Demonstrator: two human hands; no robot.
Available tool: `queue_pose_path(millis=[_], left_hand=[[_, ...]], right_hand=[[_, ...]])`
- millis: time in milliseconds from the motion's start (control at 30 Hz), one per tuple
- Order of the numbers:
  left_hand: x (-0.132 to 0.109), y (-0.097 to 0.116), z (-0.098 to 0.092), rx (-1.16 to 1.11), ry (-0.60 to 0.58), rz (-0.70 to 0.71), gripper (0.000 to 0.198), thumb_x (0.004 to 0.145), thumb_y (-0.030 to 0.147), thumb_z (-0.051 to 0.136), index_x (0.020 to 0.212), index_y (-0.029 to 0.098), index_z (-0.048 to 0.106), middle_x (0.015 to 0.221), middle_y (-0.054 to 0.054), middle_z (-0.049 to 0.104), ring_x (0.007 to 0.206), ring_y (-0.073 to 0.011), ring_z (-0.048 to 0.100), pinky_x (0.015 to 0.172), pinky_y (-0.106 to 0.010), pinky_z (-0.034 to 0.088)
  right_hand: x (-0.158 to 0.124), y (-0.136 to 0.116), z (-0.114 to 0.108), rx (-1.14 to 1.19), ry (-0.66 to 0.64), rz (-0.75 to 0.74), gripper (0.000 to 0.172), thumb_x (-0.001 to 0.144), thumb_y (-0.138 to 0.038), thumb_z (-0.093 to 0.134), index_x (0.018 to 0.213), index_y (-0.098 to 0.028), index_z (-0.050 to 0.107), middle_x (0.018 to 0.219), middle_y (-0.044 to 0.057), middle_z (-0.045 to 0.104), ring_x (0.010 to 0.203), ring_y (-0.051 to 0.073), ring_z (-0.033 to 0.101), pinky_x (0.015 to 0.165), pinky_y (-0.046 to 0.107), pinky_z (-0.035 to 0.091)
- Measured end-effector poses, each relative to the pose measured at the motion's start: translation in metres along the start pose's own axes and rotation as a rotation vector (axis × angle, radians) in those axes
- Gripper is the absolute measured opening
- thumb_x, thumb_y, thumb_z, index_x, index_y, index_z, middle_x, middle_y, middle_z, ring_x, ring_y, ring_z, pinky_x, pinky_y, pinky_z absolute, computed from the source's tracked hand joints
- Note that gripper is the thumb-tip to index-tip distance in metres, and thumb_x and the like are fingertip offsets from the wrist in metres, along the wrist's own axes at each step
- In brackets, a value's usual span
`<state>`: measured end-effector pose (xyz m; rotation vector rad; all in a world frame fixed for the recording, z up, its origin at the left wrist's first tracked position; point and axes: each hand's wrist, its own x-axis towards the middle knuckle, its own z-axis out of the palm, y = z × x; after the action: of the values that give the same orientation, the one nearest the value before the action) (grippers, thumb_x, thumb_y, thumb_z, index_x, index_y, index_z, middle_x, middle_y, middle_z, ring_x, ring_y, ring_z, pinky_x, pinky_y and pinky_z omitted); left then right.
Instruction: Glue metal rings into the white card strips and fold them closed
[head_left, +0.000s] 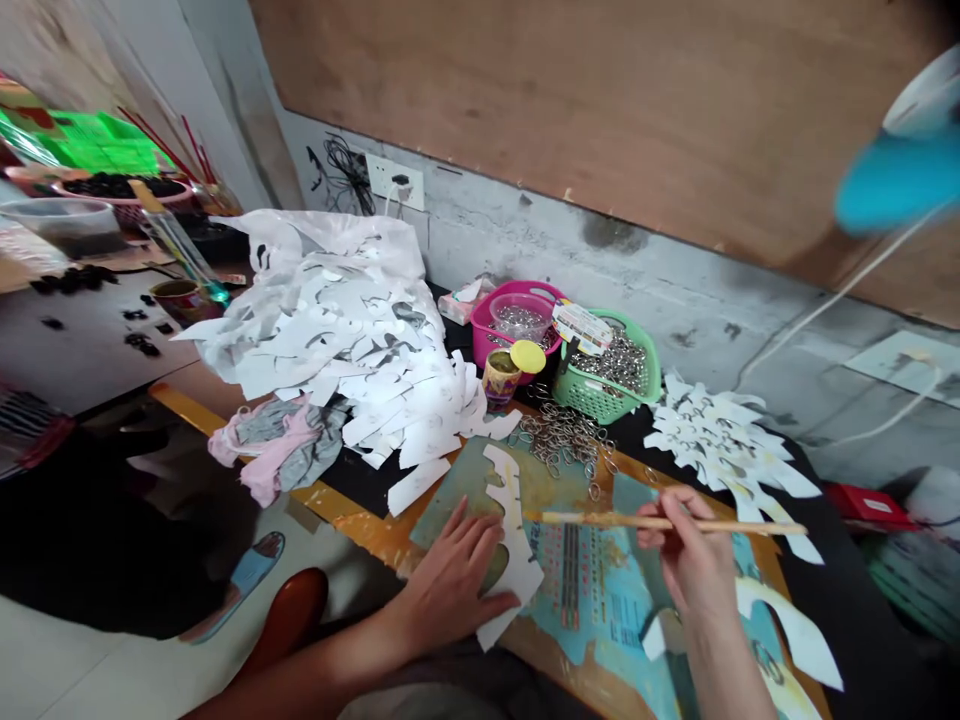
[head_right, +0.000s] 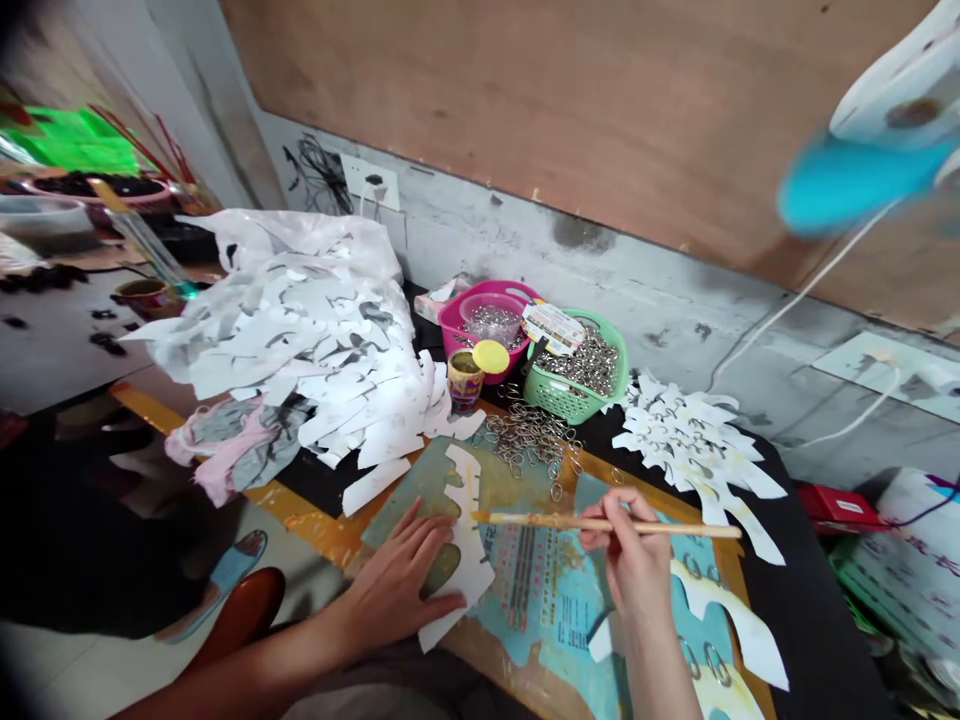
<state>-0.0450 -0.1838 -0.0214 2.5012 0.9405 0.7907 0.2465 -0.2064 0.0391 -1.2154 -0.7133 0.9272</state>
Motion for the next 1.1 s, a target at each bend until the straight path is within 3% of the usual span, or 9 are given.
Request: queue_pose_path(millis=[167,267,333,433,567,767,900,1000,1100], left_hand=[[-0.001,-0.002,0.003,-0.007,-0.017,-0.008,0.053,0.079,0.044,0.072,0.118,0.016,0.048,0.112,-0.012,0.067,0.107,-0.0290,0.064,0.114,-0.060,0.031],[-0.001,-0.003,0.003,-0.009,-0.016,-0.007,0.055,0.078,0.047,0.073,0.117,0.016,0.049,0.112,-0.012,0.067,0.107,-0.0287,0.064,0.114,-0.060,0.031],[-0.001,-0.003,0.003,-0.010,-0.006,-0.004,0.056,0.077,0.048,0.073,0.117,0.017,0.050,0.112,-0.011,0.067,0.106,-0.0285,0.064,0.114,-0.059,0.031],[0.000,-0.002,0.003,0.000,-0.003,-0.008,0.054,0.076,0.047,0.074,0.114,0.016,0.052,0.109,-0.011,0.068,0.106,-0.0287,0.064,0.115,-0.058,0.031],[0.000,-0.001,0.003,0.005,-0.019,-0.024,0.054,0.076,0.046,0.075,0.114,0.016,0.051,0.107,-0.011,0.068,0.105,-0.0286,0.065,0.115,-0.059,0.028],[0.001,-0.001,0.002,0.005,-0.019,-0.032,0.054,0.076,0.045,0.075,0.113,0.016,0.050,0.109,-0.012,0.067,0.107,-0.0286,0.064,0.116,-0.061,0.025],[0.002,0.000,0.000,0.007,-0.012,-0.032,0.060,0.072,0.050,0.077,0.114,0.016,0.052,0.110,-0.011,0.068,0.109,-0.0295,0.062,0.115,-0.061,0.026],[0.002,-0.001,0.000,0.014,-0.022,-0.021,0.063,0.071,0.053,0.077,0.116,0.016,0.052,0.109,-0.012,0.068,0.108,-0.0303,0.063,0.115,-0.061,0.027],[0.001,-0.002,0.001,0.024,-0.032,-0.013,0.066,0.072,0.056,0.075,0.119,0.016,0.051,0.108,-0.012,0.068,0.106,-0.0306,0.063,0.113,-0.060,0.031]], right_hand=[[-0.012,0.011,0.003,-0.235,-0.128,-0.002,0.034,0.080,-0.047,0.074,0.066,-0.017,0.065,0.074,0.005,0.069,0.060,0.018,0.066,0.055,0.026,0.057],[-0.009,0.008,0.007,-0.301,-0.227,0.040,0.038,0.078,-0.051,0.074,0.063,-0.017,0.065,0.065,0.005,0.067,0.052,0.018,0.064,0.048,0.026,0.055],[-0.005,0.005,0.009,-0.278,-0.218,0.039,0.041,0.076,-0.053,0.074,0.061,-0.016,0.065,0.058,0.003,0.064,0.044,0.015,0.059,0.041,0.024,0.050],[0.001,0.003,0.013,-0.248,-0.183,-0.012,0.041,0.075,-0.054,0.075,0.062,-0.017,0.064,0.065,0.004,0.067,0.052,0.017,0.063,0.047,0.026,0.055],[0.010,0.004,0.014,-0.287,-0.299,0.087,0.041,0.073,-0.053,0.076,0.060,-0.015,0.066,0.058,0.005,0.065,0.044,0.016,0.061,0.041,0.024,0.051],[0.018,0.006,0.015,-0.214,-0.286,0.080,0.039,0.073,-0.050,0.077,0.064,-0.014,0.066,0.063,0.006,0.068,0.049,0.016,0.064,0.046,0.024,0.054],[0.019,0.006,0.013,-0.210,-0.318,0.117,0.040,0.072,-0.048,0.077,0.056,-0.013,0.064,0.053,0.004,0.063,0.038,0.014,0.056,0.035,0.021,0.045],[0.018,0.006,0.010,-0.168,-0.265,0.094,0.039,0.073,-0.050,0.076,0.059,-0.014,0.065,0.062,0.006,0.068,0.045,0.015,0.061,0.041,0.022,0.051],[0.016,0.007,0.007,-0.215,-0.327,0.145,0.040,0.073,-0.049,0.076,0.059,-0.014,0.066,0.055,0.005,0.064,0.040,0.015,0.058,0.037,0.022,0.048]])
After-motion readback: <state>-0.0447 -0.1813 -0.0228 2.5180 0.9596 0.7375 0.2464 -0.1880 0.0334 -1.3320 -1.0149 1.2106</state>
